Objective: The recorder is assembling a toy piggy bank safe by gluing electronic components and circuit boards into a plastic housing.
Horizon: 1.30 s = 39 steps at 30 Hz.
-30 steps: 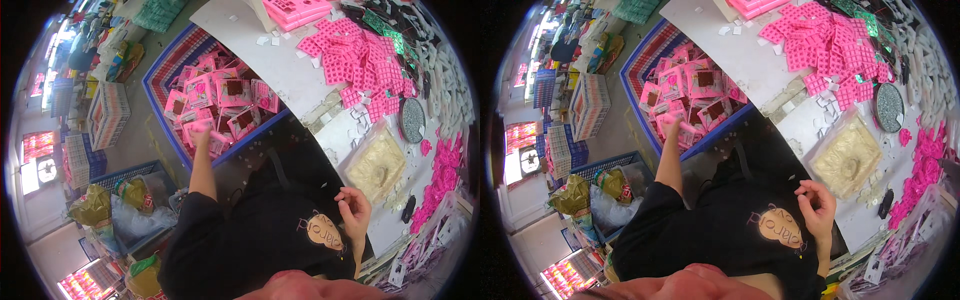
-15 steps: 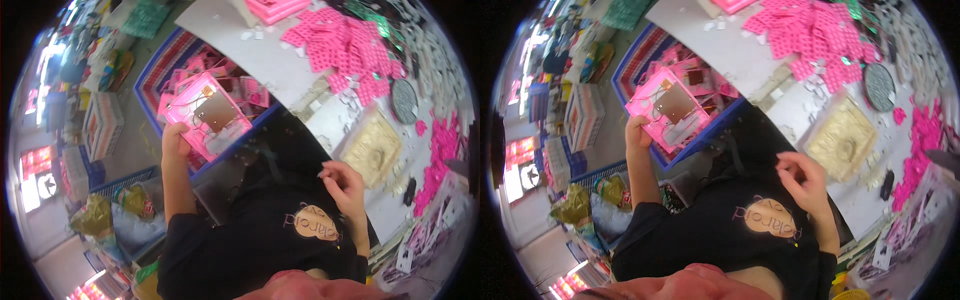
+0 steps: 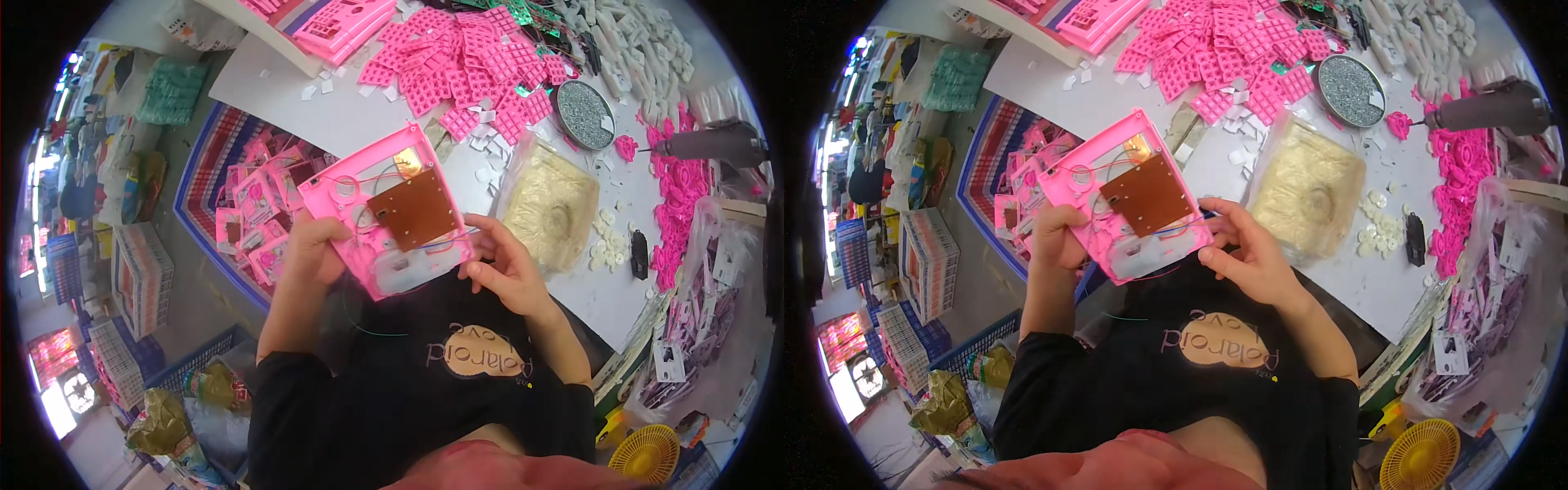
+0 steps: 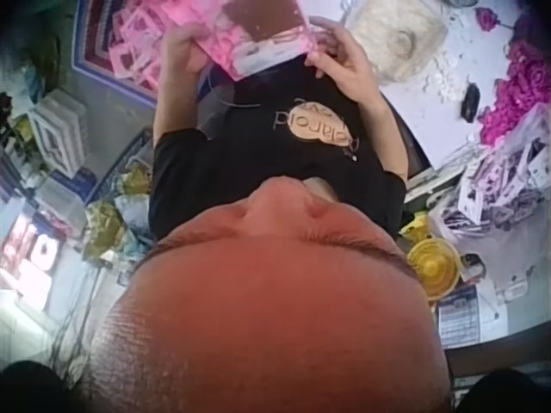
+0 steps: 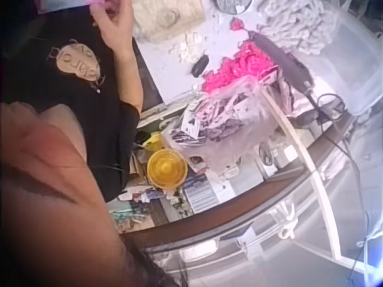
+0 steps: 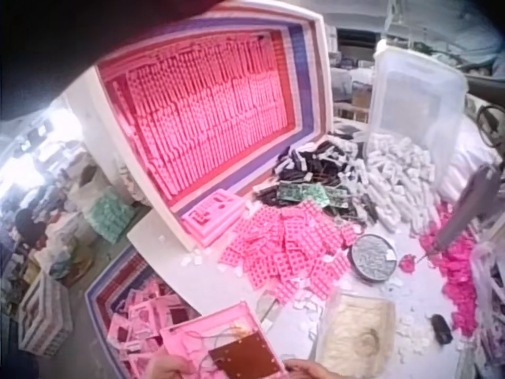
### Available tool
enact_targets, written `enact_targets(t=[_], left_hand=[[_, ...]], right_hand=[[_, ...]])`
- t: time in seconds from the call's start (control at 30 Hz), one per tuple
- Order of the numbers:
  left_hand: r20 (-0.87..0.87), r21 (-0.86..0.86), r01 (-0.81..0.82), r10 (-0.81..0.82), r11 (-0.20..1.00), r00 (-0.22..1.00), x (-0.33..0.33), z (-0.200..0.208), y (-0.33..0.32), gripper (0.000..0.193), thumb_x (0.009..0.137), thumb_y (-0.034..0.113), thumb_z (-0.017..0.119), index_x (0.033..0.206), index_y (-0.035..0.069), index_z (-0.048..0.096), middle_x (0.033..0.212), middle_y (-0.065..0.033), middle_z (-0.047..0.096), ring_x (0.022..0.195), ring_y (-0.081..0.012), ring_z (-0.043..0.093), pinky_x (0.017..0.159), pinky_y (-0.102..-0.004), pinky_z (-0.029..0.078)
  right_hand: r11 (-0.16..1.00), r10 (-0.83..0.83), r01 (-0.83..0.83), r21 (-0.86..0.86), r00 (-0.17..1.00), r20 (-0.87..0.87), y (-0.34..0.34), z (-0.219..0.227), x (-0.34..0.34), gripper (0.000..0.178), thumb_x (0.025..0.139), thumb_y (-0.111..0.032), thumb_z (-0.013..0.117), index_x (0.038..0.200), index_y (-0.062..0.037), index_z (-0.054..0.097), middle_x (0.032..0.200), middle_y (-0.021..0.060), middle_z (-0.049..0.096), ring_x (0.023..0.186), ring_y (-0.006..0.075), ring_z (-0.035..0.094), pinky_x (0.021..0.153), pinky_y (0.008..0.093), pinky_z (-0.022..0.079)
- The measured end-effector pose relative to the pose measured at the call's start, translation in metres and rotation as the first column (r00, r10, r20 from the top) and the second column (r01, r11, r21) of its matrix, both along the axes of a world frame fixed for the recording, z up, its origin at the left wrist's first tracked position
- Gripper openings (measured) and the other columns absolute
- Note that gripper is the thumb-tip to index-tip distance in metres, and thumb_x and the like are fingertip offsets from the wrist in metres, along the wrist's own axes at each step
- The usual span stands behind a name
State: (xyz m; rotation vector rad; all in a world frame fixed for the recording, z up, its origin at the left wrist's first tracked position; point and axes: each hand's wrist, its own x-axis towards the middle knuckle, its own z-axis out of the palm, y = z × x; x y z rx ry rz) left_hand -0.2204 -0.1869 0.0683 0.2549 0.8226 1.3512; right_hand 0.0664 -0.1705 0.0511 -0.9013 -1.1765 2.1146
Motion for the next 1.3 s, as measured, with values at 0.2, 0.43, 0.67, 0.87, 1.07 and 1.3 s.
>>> enact_targets(t=[0.2, 0.43, 0.67, 0.87, 1.07, 1.3], left_hand=[[0.115, 0.236, 0.222, -0.254, 0.946, 0.960, 0.026, -0.007, 0.005, 0.088, 0.081, 0.022, 0.076, 0.151, -0.003, 0.029, 0.150, -0.0181, 0.043, 0.138, -0.0304, 0.044, 0.116, -0.0469, 0.036], [-0.158, -0.055, 0.830, -0.826, 0.555, 0.541, 0.017, -0.003, 0.048, 0.071, 0.091, 0.026, 0.069, 0.147, -0.003, 0.036, 0.106, -0.0152, 0.067, 0.078, -0.0186, 0.071, 0.053, -0.0319, 0.060], [-0.174, 0.179, 0.339, -0.310, 0.924, 0.935, 0.044, -0.006, 0.046, 0.046, 0.098, 0.010, 0.053, 0.140, -0.003, 0.039, 0.084, -0.0095, 0.060, 0.056, -0.0142, 0.060, 0.041, -0.0262, 0.051], [-0.304, 0.098, 0.118, -0.083, 0.988, 0.949, 0.067, -0.023, 0.041, 0.030, 0.099, 0.012, 0.053, 0.126, -0.002, 0.048, 0.084, -0.0082, 0.058, 0.052, -0.0146, 0.058, 0.043, -0.0244, 0.050], [-0.349, 0.094, 0.219, -0.174, 0.971, 0.921, 0.094, -0.030, 0.042, 0.033, 0.100, 0.011, 0.051, 0.130, -0.002, 0.045, 0.086, -0.0084, 0.058, 0.057, -0.0125, 0.057, 0.045, -0.0254, 0.051], [-0.686, 0.075, 0.520, -0.334, 0.851, 0.647, 0.132, -0.043, 0.048, 0.038, 0.101, 0.009, 0.051, 0.137, -0.002, 0.042, 0.103, -0.0109, 0.064, 0.070, -0.0099, 0.059, 0.059, -0.0252, 0.053]], right_hand=[[0.940, -0.339, 0.340, 0.005, 0.940, -0.043, 0.014, -0.035, 0.009, 0.055, 0.090, -0.004, 0.066, 0.140, -0.0009, 0.043, 0.113, 0.0105, 0.066, 0.089, 0.0155, 0.066, 0.069, 0.0267, 0.054], [0.982, -0.059, 0.043, 0.182, 0.995, 0.084, 0.102, 0.022, 0.029, 0.044, 0.097, -0.017, 0.059, 0.136, 0.0002, 0.049, 0.110, 0.0088, 0.069, 0.097, 0.0155, 0.068, 0.085, 0.0318, 0.055], [0.955, -0.297, 0.274, -0.117, 0.861, -0.413, 0.081, -0.015, 0.041, 0.052, 0.104, -0.033, 0.046, 0.145, -0.0018, 0.041, 0.124, 0.0196, 0.062, 0.101, 0.0238, 0.065, 0.090, 0.0380, 0.054], [0.970, -0.242, 0.226, -0.089, 0.936, -0.258, 0.026, -0.005, 0.035, 0.060, 0.095, -0.008, 0.060, 0.149, -0.0021, 0.035, 0.119, 0.0189, 0.063, 0.093, 0.0217, 0.067, 0.078, 0.0317, 0.057], [0.944, -0.328, 0.331, 0.013, 0.939, -0.106, 0.012, -0.002, 0.049, 0.066, 0.090, -0.001, 0.062, 0.149, -0.0009, 0.033, 0.111, 0.0140, 0.066, 0.090, 0.0178, 0.067, 0.072, 0.0276, 0.057], [0.828, -0.532, 0.411, 0.382, 0.792, 0.299, -0.013, -0.002, 0.089, 0.066, 0.086, -0.010, 0.073, 0.145, -0.0082, 0.043, 0.085, 0.0037, 0.063, 0.068, 0.0079, 0.059, 0.059, 0.0227, 0.047]])
